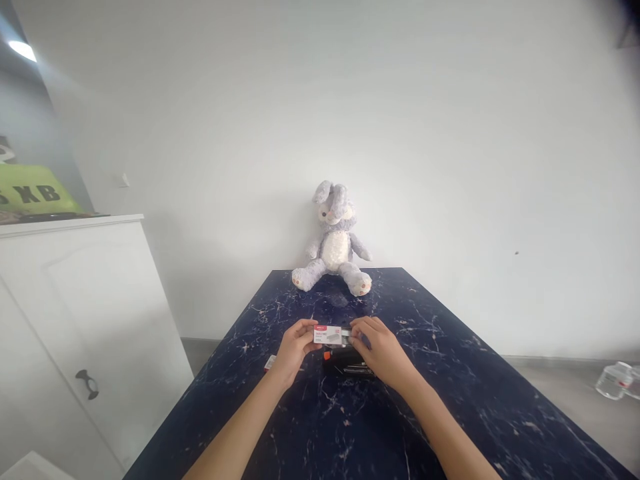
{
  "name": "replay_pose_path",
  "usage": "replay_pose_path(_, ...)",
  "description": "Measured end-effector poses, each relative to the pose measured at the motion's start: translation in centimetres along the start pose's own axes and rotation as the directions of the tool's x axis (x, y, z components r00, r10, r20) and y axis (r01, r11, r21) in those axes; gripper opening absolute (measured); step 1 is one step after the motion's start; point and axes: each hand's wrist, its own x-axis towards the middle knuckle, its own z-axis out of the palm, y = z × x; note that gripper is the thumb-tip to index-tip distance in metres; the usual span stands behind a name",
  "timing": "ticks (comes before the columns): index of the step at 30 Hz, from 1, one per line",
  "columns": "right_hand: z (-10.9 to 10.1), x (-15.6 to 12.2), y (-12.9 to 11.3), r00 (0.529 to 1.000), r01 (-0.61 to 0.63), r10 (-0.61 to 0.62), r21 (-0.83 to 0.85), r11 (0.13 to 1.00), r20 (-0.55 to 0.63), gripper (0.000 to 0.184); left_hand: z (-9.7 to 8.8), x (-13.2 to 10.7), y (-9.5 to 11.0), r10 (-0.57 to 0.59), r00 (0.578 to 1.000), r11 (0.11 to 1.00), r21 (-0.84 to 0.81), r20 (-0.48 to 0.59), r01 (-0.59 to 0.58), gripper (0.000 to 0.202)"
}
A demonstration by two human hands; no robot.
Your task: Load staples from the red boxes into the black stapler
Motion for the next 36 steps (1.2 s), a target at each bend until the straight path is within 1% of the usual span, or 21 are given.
replay_pose_path(3, -0.3, 0.0, -0.2, 0.987, -0.122, 0.139, 0.179, 0.976, -0.084, 0.016, -0.2, 0.2, -0.1, -0.004, 0.999, 0.997, -0.075, -0.036, 0.001, 0.023)
replay_pose_path(6, -0.6, 0.1, 0.1, 0.941, -0.239, 0.314, 0.405, 0.882, -0.129, 0.028, -0.3, 0.6, -0.4, -0.05, 0.996, 0.976, -0.213, -0.07, 0.034, 0.02)
replay_pose_path(9, -0.6, 0.2, 0.7, 0.907, -0.293, 0.409, 0.547, 0.784, -0.1, 0.034, -0.7, 1.0, -0.8, -0.088, 0.99, 0.952, -0.301, -0.111, 0.051, 0.019)
replay_pose_path(12, -0.1, 0.2, 1.2, 0.891, -0.307, 0.451, 0.654, 0.691, -0.058, 0.033, -1.1, 1.4, -1.0, -0.088, 0.986, 0.948, -0.317, -0.142, 0.039, 0.019)
replay_pose_path(14, 0.4, 0.3, 1.3, 0.88, -0.331, 0.474, 0.68, 0.654, -0.028, 0.032, -1.2, 1.4, -1.0, -0.078, 0.987, 0.947, -0.32, -0.142, 0.028, 0.018)
replay_pose_path(18, 0.9, 0.3, 1.1, 0.871, -0.404, 0.488, 0.636, 0.658, 0.048, 0.034, -0.7, 1.0, -0.7, -0.05, 0.994, 0.952, -0.306, -0.093, 0.019, 0.019)
replay_pose_path(23, 0.9, 0.4, 1.0, 0.882, -0.427, 0.46, 0.589, 0.686, 0.104, 0.042, 0.0, 0.3, -0.3, -0.025, 0.999, 0.968, -0.252, -0.023, 0.019, 0.022)
replay_pose_path(27, 1.1, 0.4, 1.3, 0.886, -0.423, 0.452, 0.589, 0.688, 0.108, 0.047, -0.1, 0.3, 0.1, -0.03, 0.999, 0.956, -0.291, -0.017, 0.024, 0.029)
replay_pose_path(32, 1.3, 0.3, 1.2, 0.9, -0.396, 0.424, 0.601, 0.695, 0.102, 0.048, -0.4, 0.1, 0.2, -0.049, 0.998, 0.919, -0.389, 0.034, 0.059, 0.031)
replay_pose_path(34, 1.2, 0.2, 0.8, 0.914, -0.376, 0.385, 0.608, 0.699, 0.123, 0.047, -0.4, -0.1, 0.2, -0.061, 0.995, 0.911, -0.403, 0.079, 0.087, 0.03)
replay_pose_path(36, 1.2, 0.1, 0.3, 0.931, -0.355, 0.326, 0.615, 0.704, 0.165, 0.045, -0.2, -0.3, 0.3, -0.065, 0.986, 0.908, -0.401, 0.151, 0.122, 0.027)
